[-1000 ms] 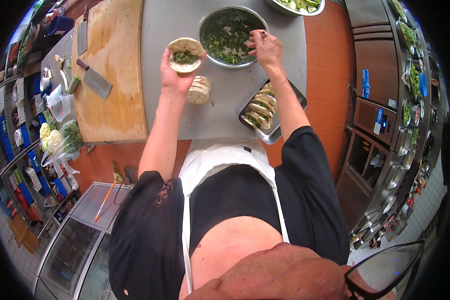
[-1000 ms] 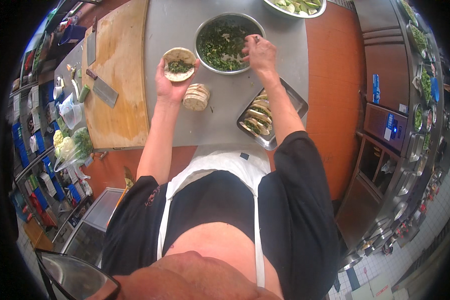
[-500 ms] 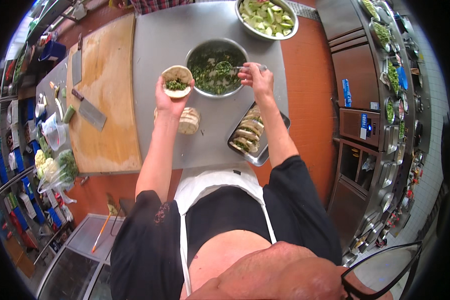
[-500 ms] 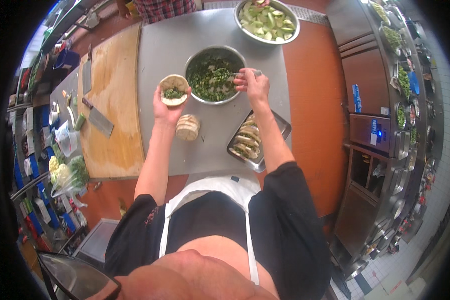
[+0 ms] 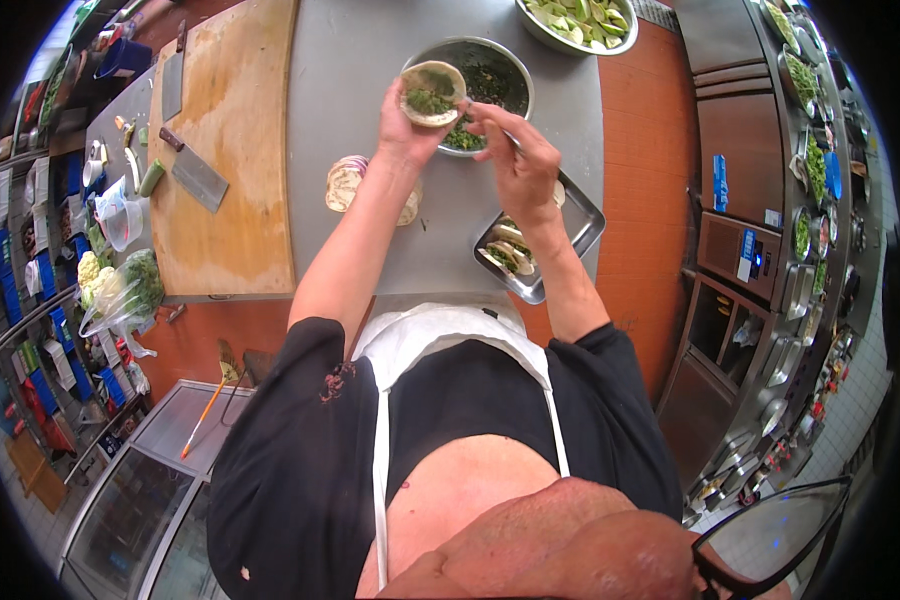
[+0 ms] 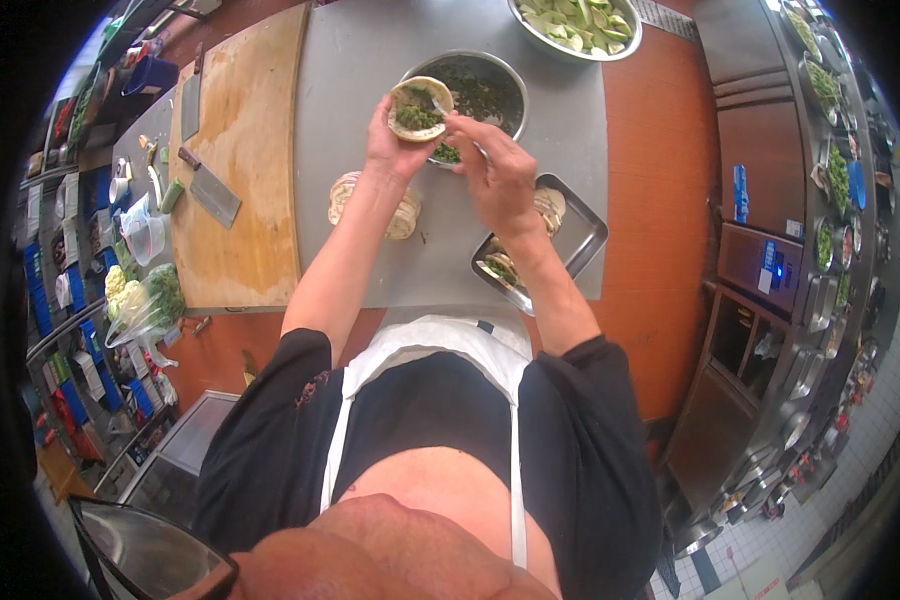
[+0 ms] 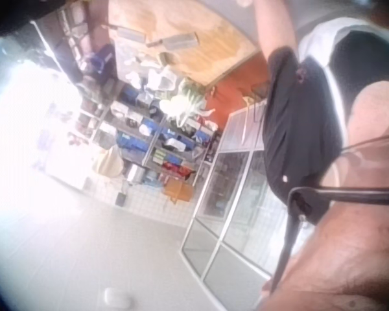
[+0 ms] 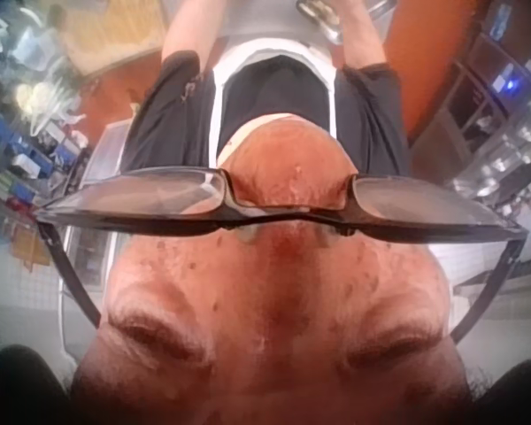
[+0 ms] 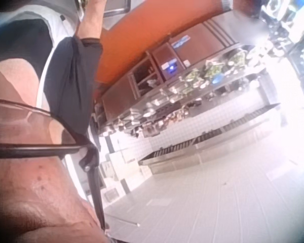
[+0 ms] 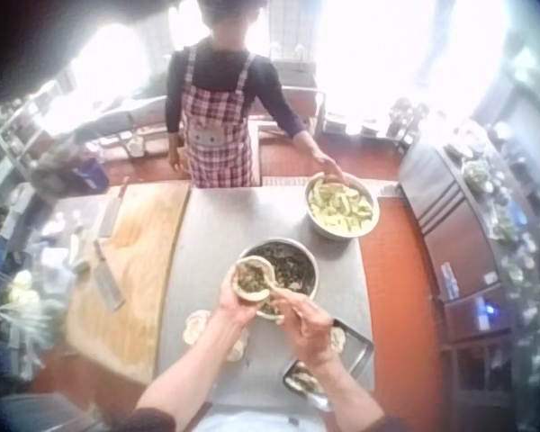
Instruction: The person repeatedly scoops a green herb mixture from a bowl with a spoon and places it into small round tortillas held in the other hand, then folds each filled tortilla and sets it on a metal tray. The process is repeated for multiple tortillas.
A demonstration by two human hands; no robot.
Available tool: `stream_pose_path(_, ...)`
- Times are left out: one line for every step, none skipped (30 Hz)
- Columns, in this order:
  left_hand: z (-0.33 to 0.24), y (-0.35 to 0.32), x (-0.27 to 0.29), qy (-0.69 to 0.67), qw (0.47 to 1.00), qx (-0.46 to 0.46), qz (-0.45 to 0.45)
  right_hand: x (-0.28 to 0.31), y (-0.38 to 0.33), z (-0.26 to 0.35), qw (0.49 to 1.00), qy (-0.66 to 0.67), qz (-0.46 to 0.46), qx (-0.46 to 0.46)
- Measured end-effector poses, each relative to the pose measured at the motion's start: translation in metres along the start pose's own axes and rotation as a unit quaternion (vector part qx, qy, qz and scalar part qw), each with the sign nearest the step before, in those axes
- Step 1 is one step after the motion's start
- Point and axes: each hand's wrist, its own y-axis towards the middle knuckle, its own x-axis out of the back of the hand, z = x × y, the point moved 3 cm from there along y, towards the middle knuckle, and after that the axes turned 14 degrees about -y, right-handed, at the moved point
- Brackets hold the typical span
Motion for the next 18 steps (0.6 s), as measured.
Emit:
stream_pose_path(-0.001,-0.001,-0.003,-0.010,1.000,-0.002,0.006,0.003,-0.002,-0.007,1.000,0.009,-0.029,0.002)
stream_pose_path(-0.001,-0.004,-0.004,-0.021,1.000,-0.002,0.008,0.007,-0.002,-0.021,0.997,0.021,-0.047,-0.050)
stream_pose_path(-0.002,-0.006,-0.003,-0.006,0.999,-0.016,-0.026,0.014,-0.004,-0.038,0.992,0.031,-0.064,-0.104)
stream_pose_path(-0.003,-0.010,-0.005,-0.010,1.000,-0.013,-0.020,0.020,-0.002,-0.056,0.987,0.049,-0.079,-0.129)
stream_pose_path(-0.005,-0.014,-0.009,-0.016,1.000,-0.009,-0.011,0.021,0.003,-0.078,0.983,0.047,-0.075,-0.160)
stream_pose_path(-0.005,-0.019,-0.010,-0.024,1.000,-0.005,-0.014,0.012,0.010,-0.103,0.969,0.055,-0.051,-0.237)
stream_pose_path(-0.006,-0.025,-0.012,-0.030,0.999,-0.004,-0.014,0.001,0.015,-0.123,0.957,0.073,-0.028,-0.279)
stream_pose_path(-0.004,-0.032,-0.013,-0.029,0.999,0.006,-0.022,-0.004,0.012,-0.139,0.932,0.075,-0.012,-0.355)
stream_pose_path(-0.005,-0.036,-0.016,-0.031,0.999,0.013,-0.020,-0.004,0.013,-0.148,0.940,0.050,0.029,-0.337)
stream_pose_path(-0.006,-0.040,-0.019,-0.033,0.999,0.019,-0.020,-0.002,0.014,-0.154,0.933,0.008,0.064,-0.354)
stream_pose_path(-0.004,-0.044,-0.022,-0.015,1.000,0.018,-0.006,0.000,0.012,-0.155,0.915,-0.044,0.102,-0.388)
stream_pose_path(-0.003,-0.048,-0.024,-0.016,1.000,0.018,-0.012,0.007,0.013,-0.146,0.933,-0.155,0.078,-0.314)
stream_pose_path(-0.001,-0.051,-0.025,-0.019,0.999,0.018,-0.018,0.020,0.011,-0.131,0.927,-0.274,0.058,-0.249)
stream_pose_path(0.001,-0.054,-0.026,-0.025,0.999,0.018,-0.027,0.033,0.009,-0.112,0.906,-0.388,0.029,-0.168)
stream_pose_path(0.004,-0.056,-0.028,-0.003,1.000,0.009,-0.026,0.042,0.006,-0.094,0.937,-0.312,0.004,-0.156)
stream_pose_path(0.007,-0.058,-0.029,0.016,1.000,0.000,-0.027,0.040,0.005,-0.072,0.947,-0.311,0.003,-0.079)
stream_pose_path(0.011,-0.060,-0.031,0.032,0.999,-0.006,-0.014,0.030,0.002,-0.050,0.950,-0.310,-0.006,0.013)
stream_pose_path(0.015,-0.062,-0.032,0.038,0.999,-0.002,-0.019,0.020,-0.002,-0.031,0.945,-0.310,-0.016,0.104)
